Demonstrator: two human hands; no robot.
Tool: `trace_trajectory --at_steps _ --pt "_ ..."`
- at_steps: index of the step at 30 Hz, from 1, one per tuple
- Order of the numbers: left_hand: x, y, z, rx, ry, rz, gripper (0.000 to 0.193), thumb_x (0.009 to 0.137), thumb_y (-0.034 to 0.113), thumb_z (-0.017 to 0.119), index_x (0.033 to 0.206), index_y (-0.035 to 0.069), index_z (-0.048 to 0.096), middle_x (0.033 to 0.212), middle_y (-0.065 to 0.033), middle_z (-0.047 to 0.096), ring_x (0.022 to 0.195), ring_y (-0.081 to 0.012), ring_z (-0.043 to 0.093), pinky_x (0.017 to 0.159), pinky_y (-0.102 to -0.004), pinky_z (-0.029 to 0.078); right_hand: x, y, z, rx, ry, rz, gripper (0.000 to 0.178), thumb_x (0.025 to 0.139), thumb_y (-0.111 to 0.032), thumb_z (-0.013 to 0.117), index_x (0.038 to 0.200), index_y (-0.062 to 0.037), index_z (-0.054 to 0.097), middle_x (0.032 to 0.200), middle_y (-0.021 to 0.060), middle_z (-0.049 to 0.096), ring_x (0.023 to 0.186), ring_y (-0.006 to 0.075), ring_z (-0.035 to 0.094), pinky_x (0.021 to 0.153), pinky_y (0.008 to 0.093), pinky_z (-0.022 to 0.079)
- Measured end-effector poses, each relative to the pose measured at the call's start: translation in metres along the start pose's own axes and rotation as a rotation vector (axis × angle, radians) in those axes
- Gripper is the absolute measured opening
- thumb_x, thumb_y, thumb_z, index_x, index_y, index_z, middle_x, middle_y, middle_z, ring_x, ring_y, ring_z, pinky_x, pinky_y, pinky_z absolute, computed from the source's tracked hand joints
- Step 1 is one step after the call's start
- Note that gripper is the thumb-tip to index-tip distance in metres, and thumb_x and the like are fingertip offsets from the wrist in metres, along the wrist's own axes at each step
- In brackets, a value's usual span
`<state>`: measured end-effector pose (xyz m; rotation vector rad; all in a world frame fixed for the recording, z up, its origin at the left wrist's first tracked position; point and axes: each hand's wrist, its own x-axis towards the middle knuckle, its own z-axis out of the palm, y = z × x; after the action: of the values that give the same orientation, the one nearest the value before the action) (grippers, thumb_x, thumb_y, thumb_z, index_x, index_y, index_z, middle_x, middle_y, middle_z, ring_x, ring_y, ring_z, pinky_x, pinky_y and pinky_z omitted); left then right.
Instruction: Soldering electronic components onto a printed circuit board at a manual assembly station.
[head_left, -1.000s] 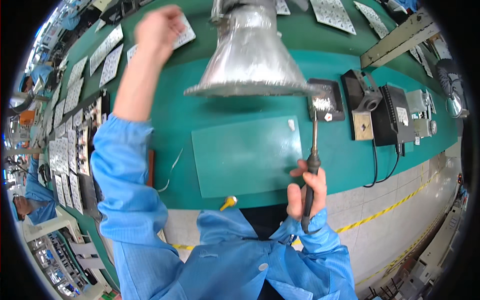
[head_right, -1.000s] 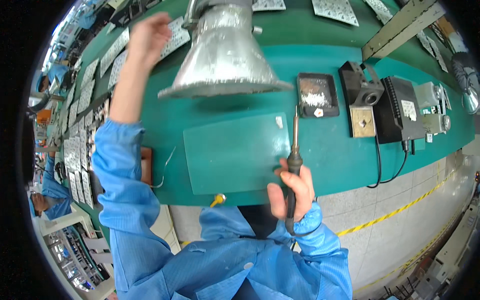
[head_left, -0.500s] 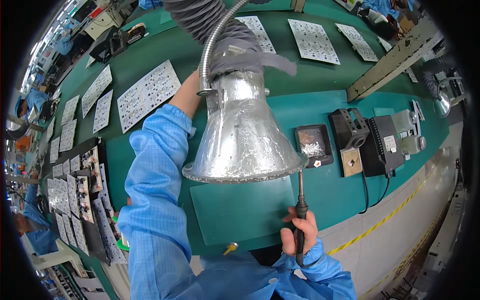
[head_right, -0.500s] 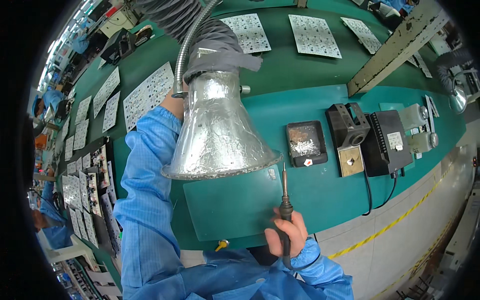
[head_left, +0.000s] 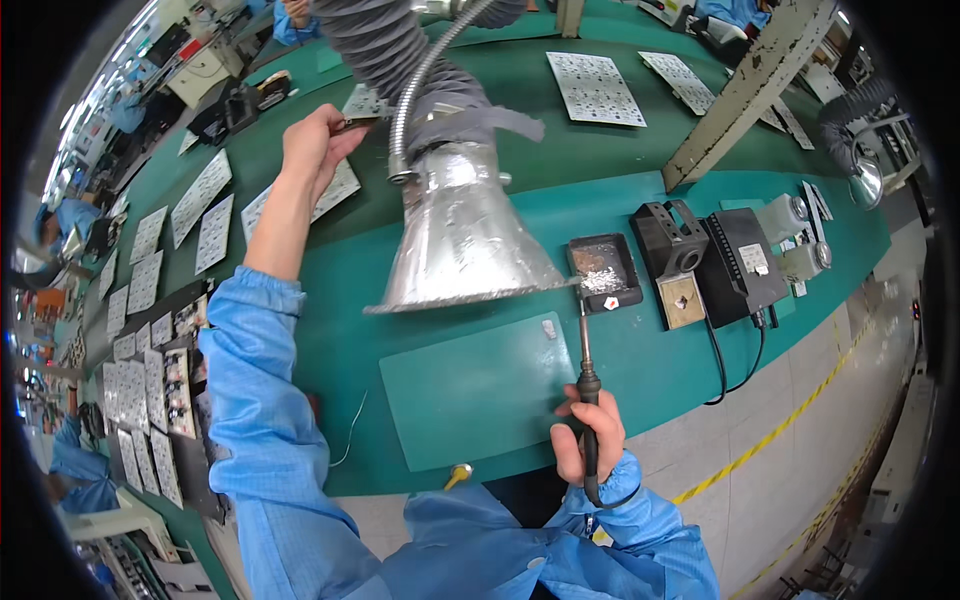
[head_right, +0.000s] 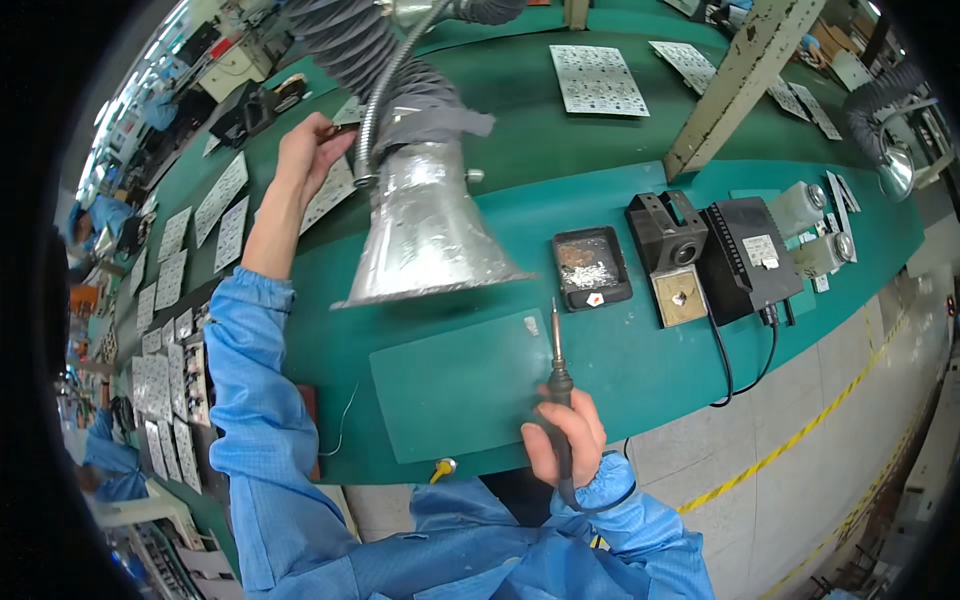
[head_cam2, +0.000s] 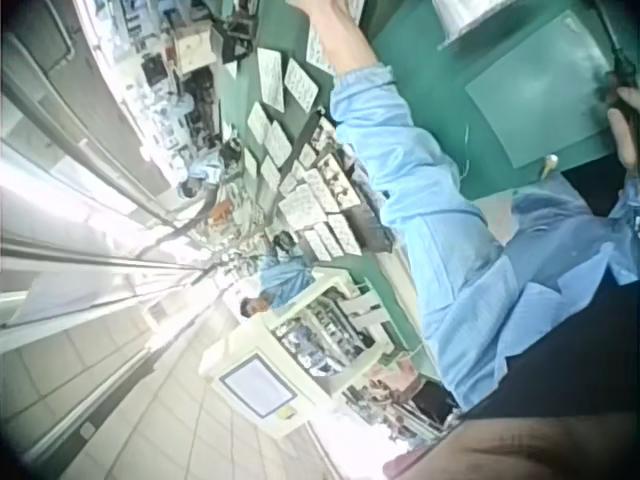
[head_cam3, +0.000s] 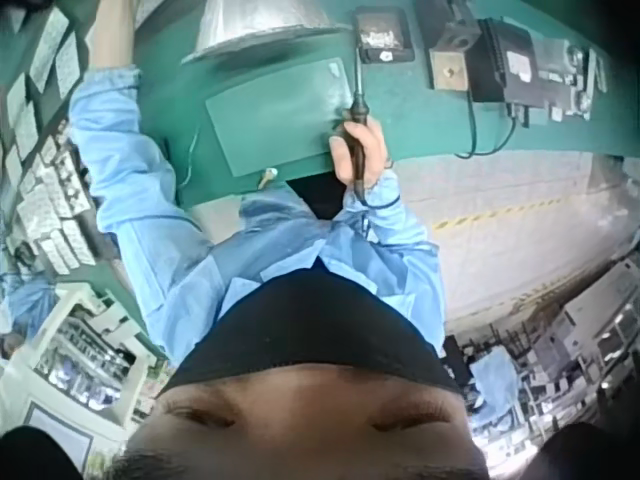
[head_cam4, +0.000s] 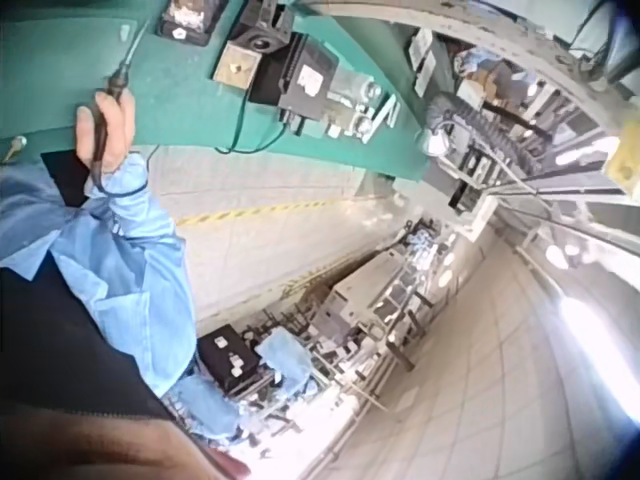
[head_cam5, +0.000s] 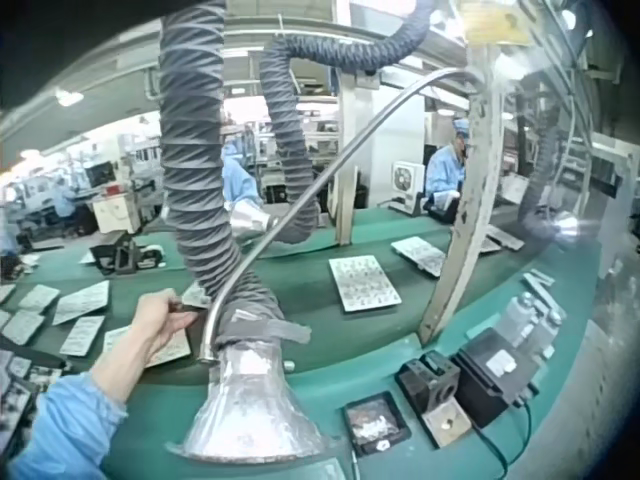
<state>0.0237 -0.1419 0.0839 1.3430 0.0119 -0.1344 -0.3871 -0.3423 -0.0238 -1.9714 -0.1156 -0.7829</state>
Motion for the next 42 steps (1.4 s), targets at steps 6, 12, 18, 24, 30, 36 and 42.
trace_trajectory --at_steps 6,12,18,24,30,36,42 --pt "-0.071 0.070 -0.053 0.311 0.113 0.165 0.020 0.092 0.013 0.051 0.095 -0.006 0.057 0.097 -0.0173 0.062 0.092 -0.0276 0.067 0.077 -0.0304 0.058 -0.003 0.000 -0.001 0.008 0.065 0.003 0.041 0.077 0.000 0.064 0.116 -0.0012 0.050 0.105 0.0261 0.061 0.081 0.0276 0.063 0.074 0.0391 0.051" --pt "-0.249 0.158 -0.312 -0.037 -0.066 0.318 0.043 0.094 0.017 0.049 0.130 -0.007 0.051 0.128 -0.0180 0.057 0.121 -0.0291 0.052 0.108 -0.0428 0.036 0.002 -0.007 -0.005 0.118 0.094 -0.008 0.039 0.072 0.000 0.074 0.108 0.0014 0.058 0.107 0.0244 0.061 0.092 0.0358 0.064 0.078 0.0376 0.053" --pt "-0.385 0.115 -0.272 -0.003 0.225 0.255 0.029 0.087 0.014 0.051 0.111 -0.004 0.054 0.114 -0.0193 0.060 0.105 -0.0309 0.059 0.094 -0.0425 0.047 0.002 -0.008 -0.005 0.180 0.047 -0.015 0.040 0.081 -0.004 0.069 0.117 0.0007 0.052 0.111 0.0263 0.060 0.097 0.0343 0.063 0.084 0.0416 0.050" --pt "-0.407 0.002 -0.107 0.170 0.195 0.128 0.014 0.078 0.014 0.056 0.073 0.006 0.045 0.069 -0.0111 0.055 0.066 -0.0236 0.056 0.064 -0.0402 0.049 -0.001 -0.029 0.000 0.634 0.199 0.039 0.060 0.091 -0.050 0.057 0.131 -0.0087 0.041 0.128 0.0265 0.053 0.120 0.0407 0.052 0.104 0.0561 0.037" --pt "-0.335 -0.052 -0.097 -0.015 -0.467 -0.195 0.012 0.071 0.010 0.058 0.068 -0.001 0.054 0.090 -0.0204 0.069 0.075 -0.0184 0.062 0.064 -0.0283 0.047 -0.003 -0.034 -0.021 0.485 0.155 0.296 0.046 0.089 -0.007 0.062 0.129 -0.0076 0.040 0.127 0.0261 0.054 0.118 0.0396 0.055 0.103 0.0506 0.041" --pt "-0.322 -0.070 -0.071 0.130 -0.147 -0.317 0.012 0.091 0.003 0.057 0.095 -0.007 0.063 0.100 -0.0159 0.069 0.089 -0.0159 0.066 0.078 -0.0278 0.054 -0.010 -0.006 -0.008 0.234 0.171 0.254 0.046 0.088 0.005 0.055 0.131 -0.0043 0.041 0.128 0.0261 0.054 0.119 0.0372 0.055 0.106 0.0476 0.039" --pt "-0.314 -0.091 -0.068 1.040 0.052 0.844 0.022 0.080 0.001 0.067 0.102 -0.004 0.065 0.103 -0.0148 0.066 0.085 -0.0250 0.064 0.071 -0.0330 0.052 -0.011 0.012 0.000 -0.035 0.059 0.153 0.043 0.088 0.010 0.053 0.128 -0.0031 0.044 0.128 0.0268 0.055 0.122 0.0367 0.054 0.106 0.0447 0.040"
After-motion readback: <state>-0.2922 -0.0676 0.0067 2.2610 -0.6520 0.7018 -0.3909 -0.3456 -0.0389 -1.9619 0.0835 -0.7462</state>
